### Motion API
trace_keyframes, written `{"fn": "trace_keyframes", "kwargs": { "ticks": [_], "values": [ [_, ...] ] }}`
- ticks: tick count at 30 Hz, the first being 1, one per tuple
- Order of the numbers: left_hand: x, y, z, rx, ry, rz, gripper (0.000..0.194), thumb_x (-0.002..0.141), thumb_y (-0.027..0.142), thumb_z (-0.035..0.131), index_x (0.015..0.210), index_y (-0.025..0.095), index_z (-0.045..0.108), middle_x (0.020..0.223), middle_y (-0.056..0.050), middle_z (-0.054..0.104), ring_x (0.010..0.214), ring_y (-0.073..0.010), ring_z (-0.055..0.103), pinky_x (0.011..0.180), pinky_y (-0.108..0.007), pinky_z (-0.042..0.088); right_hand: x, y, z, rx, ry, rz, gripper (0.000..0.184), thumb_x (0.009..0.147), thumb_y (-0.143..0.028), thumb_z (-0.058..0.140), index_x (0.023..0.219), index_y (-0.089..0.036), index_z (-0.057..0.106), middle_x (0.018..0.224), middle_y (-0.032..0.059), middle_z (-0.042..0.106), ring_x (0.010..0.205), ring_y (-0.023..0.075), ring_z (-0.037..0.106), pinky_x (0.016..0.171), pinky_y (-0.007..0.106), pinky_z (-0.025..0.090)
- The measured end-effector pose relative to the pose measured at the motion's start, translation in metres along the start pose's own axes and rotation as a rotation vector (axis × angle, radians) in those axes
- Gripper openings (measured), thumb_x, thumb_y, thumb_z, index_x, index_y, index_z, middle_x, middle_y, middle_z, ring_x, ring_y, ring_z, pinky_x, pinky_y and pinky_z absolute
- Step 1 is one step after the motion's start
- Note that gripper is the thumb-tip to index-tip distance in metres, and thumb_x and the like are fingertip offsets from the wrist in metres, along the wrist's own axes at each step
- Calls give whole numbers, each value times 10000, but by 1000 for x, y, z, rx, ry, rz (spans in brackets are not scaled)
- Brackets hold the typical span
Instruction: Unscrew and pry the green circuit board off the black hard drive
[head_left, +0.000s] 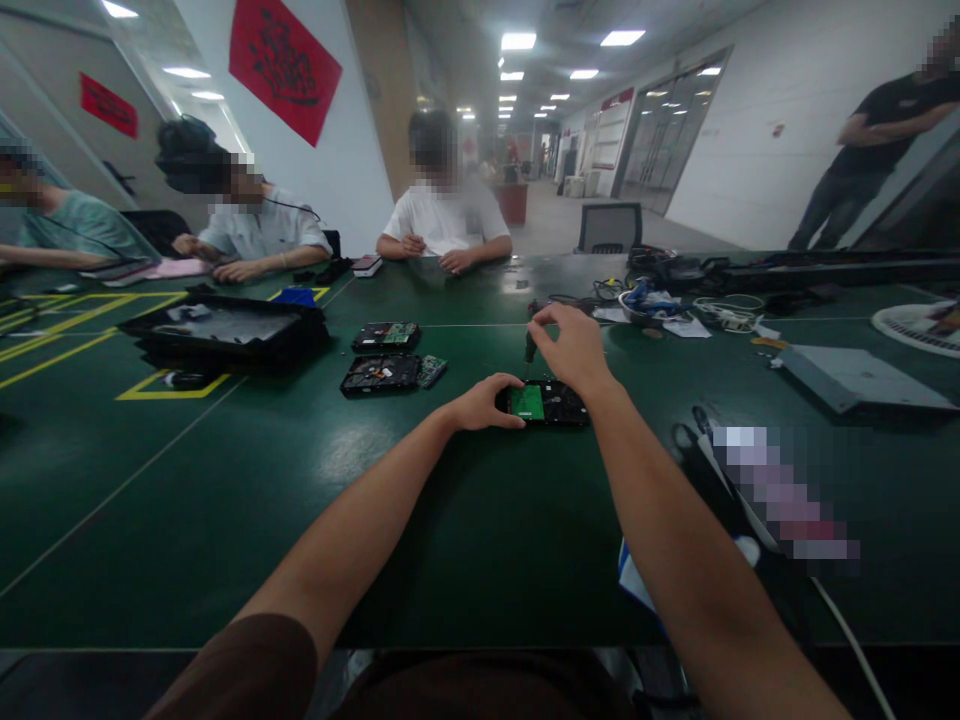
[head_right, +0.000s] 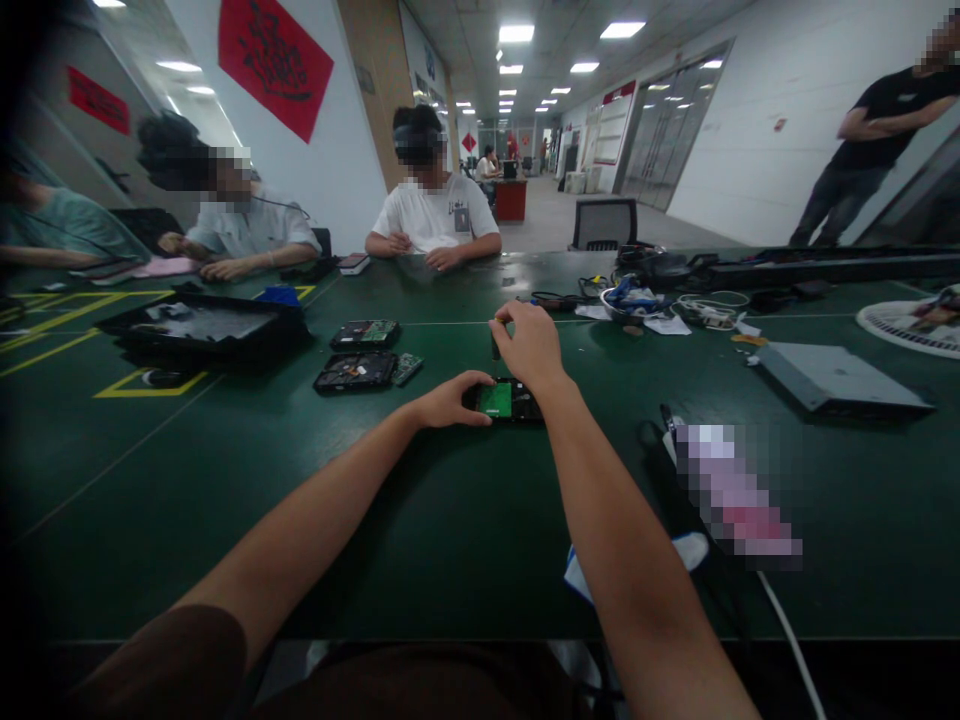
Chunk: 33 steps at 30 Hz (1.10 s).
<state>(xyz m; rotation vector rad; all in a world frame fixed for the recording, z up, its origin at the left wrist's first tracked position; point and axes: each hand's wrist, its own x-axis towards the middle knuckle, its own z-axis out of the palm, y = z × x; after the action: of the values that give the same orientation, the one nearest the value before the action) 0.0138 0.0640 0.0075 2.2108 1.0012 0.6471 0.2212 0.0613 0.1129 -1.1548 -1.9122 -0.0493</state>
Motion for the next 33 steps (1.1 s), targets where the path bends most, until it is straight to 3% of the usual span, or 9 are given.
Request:
{"fn": "trace_keyframes", "kwargs": {
  "ticks": [5, 26, 33],
  "values": [
    [-1, 3, -1, 1, -10, -9, 834, 649, 535, 861, 1375, 260, 557, 1427, -86, 542, 1328, -319, 515, 1138, -452, 404, -1, 1, 0, -22, 28, 9, 38, 878, -227, 609, 915, -236, 603, 999, 97, 698, 1003, 286, 622, 937, 446, 460],
    [0, -2, 1, 15, 2, 17, 831, 656, 546, 856, 1370, 243, 559, 1408, -94, 554, 1310, -313, 525, 1134, -446, 406, -1, 2, 3, 2, 11, -1, 64, 924, -271, 585, 950, -226, 623, 1006, 101, 680, 1007, 281, 613, 936, 447, 455],
    [-1, 0, -1, 13, -3, 1, 835, 655, 543, 854, 1379, 253, 557, 1429, -91, 543, 1330, -319, 513, 1140, -454, 401, 0, 3, 3, -12, 35, 43, 65, 868, -223, 628, 904, -231, 575, 984, 97, 678, 961, 280, 615, 891, 435, 470]
  ]
}}
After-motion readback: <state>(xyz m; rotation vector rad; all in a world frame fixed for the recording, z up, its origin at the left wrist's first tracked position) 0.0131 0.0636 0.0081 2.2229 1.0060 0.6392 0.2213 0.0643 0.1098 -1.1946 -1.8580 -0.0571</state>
